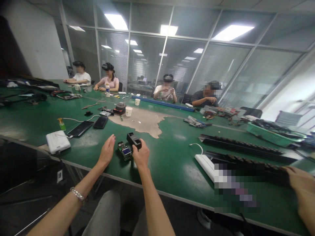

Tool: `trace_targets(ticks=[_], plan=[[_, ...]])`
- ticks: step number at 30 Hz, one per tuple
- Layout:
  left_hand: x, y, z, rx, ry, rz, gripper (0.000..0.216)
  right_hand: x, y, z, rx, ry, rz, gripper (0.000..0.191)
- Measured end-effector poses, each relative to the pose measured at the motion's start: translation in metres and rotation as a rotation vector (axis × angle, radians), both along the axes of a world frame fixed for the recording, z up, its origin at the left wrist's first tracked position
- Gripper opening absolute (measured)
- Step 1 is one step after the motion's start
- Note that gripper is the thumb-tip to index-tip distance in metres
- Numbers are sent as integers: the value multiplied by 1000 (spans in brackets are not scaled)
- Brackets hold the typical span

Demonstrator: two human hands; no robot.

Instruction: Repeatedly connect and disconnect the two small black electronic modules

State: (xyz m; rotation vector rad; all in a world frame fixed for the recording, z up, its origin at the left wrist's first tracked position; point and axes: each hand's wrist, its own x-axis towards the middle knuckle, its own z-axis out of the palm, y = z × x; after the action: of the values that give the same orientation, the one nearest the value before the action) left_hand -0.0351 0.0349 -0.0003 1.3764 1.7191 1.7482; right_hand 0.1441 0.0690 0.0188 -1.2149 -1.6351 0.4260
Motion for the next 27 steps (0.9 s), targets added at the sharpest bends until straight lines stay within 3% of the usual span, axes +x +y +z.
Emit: trace_targets(ticks=[8,14,18,23,27], plan=[[0,2,-1,-20,-5,-17,58,-1,3,-25,43,-170,-62,57],[1,4,-2,-25,1,-24,59,0,2,-31,63,-188,-63,57],[0,4,-2,-24,14,-24,59,2,0,-22,15,-119,-43,50],[1,3,0,-18,17,-17,58,1,-15,2,14,55,-43,48],[1,1,2,-24,9,-17,59,-6,-34,16,49,51,28,49]])
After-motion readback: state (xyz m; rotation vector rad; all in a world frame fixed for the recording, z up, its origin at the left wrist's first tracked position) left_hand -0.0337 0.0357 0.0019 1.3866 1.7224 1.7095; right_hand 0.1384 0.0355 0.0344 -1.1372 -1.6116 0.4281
